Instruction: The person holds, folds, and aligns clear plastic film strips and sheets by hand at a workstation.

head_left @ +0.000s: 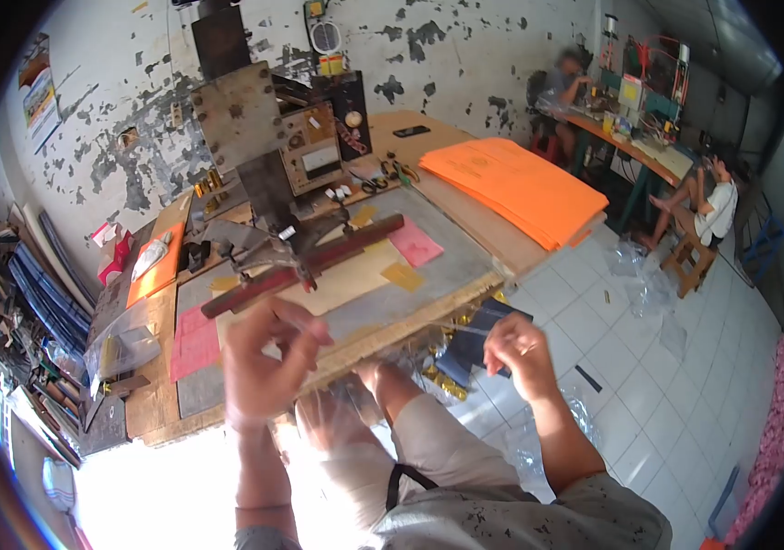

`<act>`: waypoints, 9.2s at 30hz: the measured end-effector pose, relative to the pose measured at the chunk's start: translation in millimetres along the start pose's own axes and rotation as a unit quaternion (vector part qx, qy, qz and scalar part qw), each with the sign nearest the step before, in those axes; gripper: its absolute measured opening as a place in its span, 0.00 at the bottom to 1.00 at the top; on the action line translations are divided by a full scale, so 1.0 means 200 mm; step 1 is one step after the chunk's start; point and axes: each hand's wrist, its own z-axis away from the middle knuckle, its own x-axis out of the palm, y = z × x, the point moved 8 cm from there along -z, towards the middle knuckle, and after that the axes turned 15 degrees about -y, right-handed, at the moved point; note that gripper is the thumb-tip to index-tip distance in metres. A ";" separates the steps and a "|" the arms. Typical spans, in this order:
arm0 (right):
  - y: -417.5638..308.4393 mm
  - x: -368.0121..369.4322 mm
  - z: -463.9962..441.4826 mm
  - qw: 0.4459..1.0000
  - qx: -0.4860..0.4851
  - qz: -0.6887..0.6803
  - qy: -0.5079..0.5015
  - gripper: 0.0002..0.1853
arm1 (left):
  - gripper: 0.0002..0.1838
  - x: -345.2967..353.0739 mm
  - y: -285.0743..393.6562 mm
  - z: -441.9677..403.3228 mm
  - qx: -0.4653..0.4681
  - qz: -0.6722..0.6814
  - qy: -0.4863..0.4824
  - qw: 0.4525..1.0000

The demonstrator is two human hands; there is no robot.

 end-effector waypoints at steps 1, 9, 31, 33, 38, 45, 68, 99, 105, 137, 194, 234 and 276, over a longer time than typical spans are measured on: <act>0.07 0.02 0.09 1.000 0.025 0.001 -0.009 0.07 | 0.08 0.07 -0.04 0.09 -0.020 -0.044 -0.022 0.999; 0.01 0.30 0.42 0.969 -0.027 0.225 -0.097 0.08 | 0.09 0.61 -0.02 0.70 0.002 -0.145 0.071 0.987; -0.09 0.74 0.69 0.894 -0.236 0.321 -0.204 0.31 | 0.27 0.96 -0.04 1.10 -0.020 0.084 0.168 0.982; -0.08 0.76 0.69 0.882 -0.236 0.342 -0.221 0.30 | 0.25 0.95 -0.04 1.09 -0.025 0.101 0.175 0.979; -0.08 0.80 0.67 0.879 -0.224 0.353 -0.229 0.31 | 0.18 0.89 -0.05 1.00 -0.020 0.147 0.169 0.974; -0.10 0.74 0.60 0.842 -0.221 0.464 -0.164 0.27 | 0.14 0.72 -0.07 0.83 -0.047 0.083 0.158 0.983; 0.15 0.41 -0.03 0.991 -0.019 -0.051 -0.121 0.21 | 0.14 0.55 -0.51 0.52 -0.132 0.223 0.085 0.962; 0.72 0.17 -0.74 0.984 0.108 0.019 -0.139 0.08 | 0.14 0.20 -1.19 0.22 -0.286 0.225 0.061 0.930; 0.72 0.18 -0.75 0.984 0.113 0.018 -0.133 0.09 | 0.15 0.20 -1.18 0.22 -0.304 0.268 0.073 0.911; 0.73 0.18 -0.74 0.980 0.122 0.011 -0.159 0.10 | 0.16 0.19 -1.15 0.22 -0.301 0.197 0.069 0.930; 0.73 0.18 -0.74 0.969 0.118 0.068 -0.207 0.16 | 0.17 0.19 -1.13 0.23 -0.284 0.217 0.071 0.931; 0.71 0.15 -0.73 0.982 0.089 -0.004 -0.167 0.11 | 0.17 0.17 -1.07 0.20 -0.272 0.132 0.092 0.949; 0.70 0.12 -0.71 0.991 0.069 -0.016 -0.114 0.14 | 0.18 0.18 -1.10 0.23 -0.253 0.184 0.109 0.943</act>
